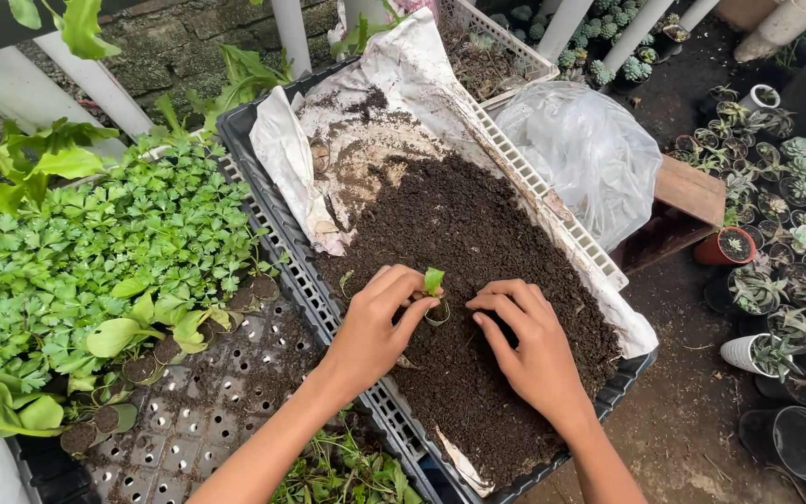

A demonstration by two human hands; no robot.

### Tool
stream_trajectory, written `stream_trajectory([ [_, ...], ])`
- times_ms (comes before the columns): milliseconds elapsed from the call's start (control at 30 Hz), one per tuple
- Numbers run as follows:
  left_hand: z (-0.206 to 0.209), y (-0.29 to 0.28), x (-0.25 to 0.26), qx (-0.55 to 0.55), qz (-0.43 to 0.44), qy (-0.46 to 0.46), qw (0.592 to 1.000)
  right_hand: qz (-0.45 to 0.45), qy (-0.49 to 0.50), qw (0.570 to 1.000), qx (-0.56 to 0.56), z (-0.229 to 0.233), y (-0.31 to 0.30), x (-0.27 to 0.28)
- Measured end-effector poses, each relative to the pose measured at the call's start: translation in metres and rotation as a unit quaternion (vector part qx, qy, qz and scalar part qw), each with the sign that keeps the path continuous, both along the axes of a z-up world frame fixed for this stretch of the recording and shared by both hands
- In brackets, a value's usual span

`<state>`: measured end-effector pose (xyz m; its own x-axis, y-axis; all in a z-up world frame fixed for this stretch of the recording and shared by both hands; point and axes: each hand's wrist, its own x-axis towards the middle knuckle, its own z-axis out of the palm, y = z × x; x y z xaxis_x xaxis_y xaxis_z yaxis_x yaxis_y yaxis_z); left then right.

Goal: The person plants small seedlings into a tray filled with soil. They pick seedlings from a tray, place them into rolled leaf cups, and then insert the cups into the soil, pressing the soil around them.

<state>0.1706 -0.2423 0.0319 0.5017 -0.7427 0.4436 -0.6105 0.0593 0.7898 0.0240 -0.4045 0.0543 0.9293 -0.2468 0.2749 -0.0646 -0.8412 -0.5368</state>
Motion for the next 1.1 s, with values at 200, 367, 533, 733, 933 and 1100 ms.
stream_trajectory([
  [200,-0.006,0.005,-0.001,0.034,-0.003,0.011,0.999,0.018,0.049,0.991,-0.119,-0.005,-0.004,0.009],
  [367,0.002,0.004,0.002,0.079,0.01,0.05,0.996,0.025,0.174,0.982,-0.072,0.019,-0.001,0.025],
  [533,0.004,0.003,0.003,0.099,0.01,0.068,0.993,0.009,0.17,0.981,-0.096,0.002,-0.003,0.023],
  [733,0.004,0.002,0.005,0.091,0.021,0.109,0.99,-0.017,0.09,0.978,-0.189,-0.033,-0.013,0.017],
  [933,0.008,0.003,0.006,0.089,0.023,0.143,0.985,-0.03,0.063,0.971,-0.227,-0.04,-0.014,0.017],
  [1100,0.01,0.005,0.006,0.097,0.021,0.159,0.982,-0.04,0.006,0.989,-0.139,-0.022,-0.013,0.02],
])
